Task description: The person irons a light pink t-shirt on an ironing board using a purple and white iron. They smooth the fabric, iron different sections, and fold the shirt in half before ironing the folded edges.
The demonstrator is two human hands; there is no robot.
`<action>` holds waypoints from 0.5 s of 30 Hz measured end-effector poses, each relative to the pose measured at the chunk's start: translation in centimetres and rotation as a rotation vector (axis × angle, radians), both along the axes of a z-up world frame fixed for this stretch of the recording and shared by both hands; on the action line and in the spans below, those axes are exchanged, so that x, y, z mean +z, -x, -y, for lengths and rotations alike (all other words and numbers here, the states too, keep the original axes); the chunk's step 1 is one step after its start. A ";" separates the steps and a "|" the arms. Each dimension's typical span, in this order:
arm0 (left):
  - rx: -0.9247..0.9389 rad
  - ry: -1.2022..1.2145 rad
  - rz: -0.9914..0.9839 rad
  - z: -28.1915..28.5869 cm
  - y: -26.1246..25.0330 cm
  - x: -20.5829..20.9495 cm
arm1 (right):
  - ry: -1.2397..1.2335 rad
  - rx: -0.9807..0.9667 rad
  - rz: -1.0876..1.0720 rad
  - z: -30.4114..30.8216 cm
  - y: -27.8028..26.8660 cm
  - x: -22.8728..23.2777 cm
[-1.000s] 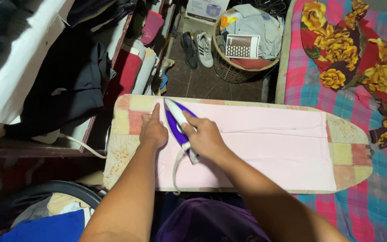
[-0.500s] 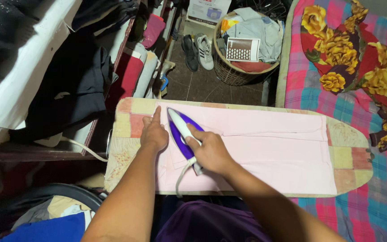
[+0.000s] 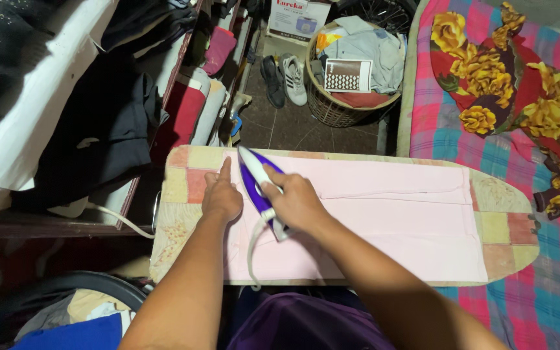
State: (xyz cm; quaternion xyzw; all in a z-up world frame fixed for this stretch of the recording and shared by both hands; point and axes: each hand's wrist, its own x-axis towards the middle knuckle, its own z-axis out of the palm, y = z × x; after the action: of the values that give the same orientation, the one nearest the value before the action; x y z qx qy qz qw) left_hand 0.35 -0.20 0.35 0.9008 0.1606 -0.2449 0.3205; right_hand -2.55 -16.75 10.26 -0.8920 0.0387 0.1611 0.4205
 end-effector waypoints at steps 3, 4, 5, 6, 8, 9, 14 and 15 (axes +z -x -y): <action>-0.003 -0.001 -0.004 -0.1 -0.1 -0.1 | -0.001 0.011 -0.050 0.7 2.1 0.8; -0.002 -0.004 -0.005 0.0 -0.1 -0.1 | -0.008 0.030 -0.020 0.9 2.6 1.0; -0.002 -0.007 -0.007 0.0 -0.1 -0.1 | -0.016 0.050 0.010 1.0 3.0 1.1; 0.000 -0.011 -0.009 0.0 0.0 -0.1 | -0.026 0.070 0.039 1.0 3.2 1.2; -0.001 0.002 0.000 0.0 -0.1 -0.1 | -0.002 0.017 -0.013 0.8 2.6 1.0; -0.001 0.009 0.002 0.0 -0.1 -0.2 | 0.010 -0.009 -0.041 0.7 2.1 0.8; 0.004 0.003 -0.006 0.1 0.0 0.1 | -0.041 0.052 0.174 -0.1 -1.6 -1.2; 0.006 0.003 -0.010 0.2 0.0 0.2 | -0.055 0.071 0.218 -0.1 -1.9 -1.3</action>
State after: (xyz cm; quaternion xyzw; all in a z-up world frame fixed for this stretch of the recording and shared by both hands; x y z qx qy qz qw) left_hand 0.38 -0.36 0.52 0.8988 0.1644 -0.2485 0.3216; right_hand -0.66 -16.63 8.95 -0.8932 -0.0432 0.0789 0.4407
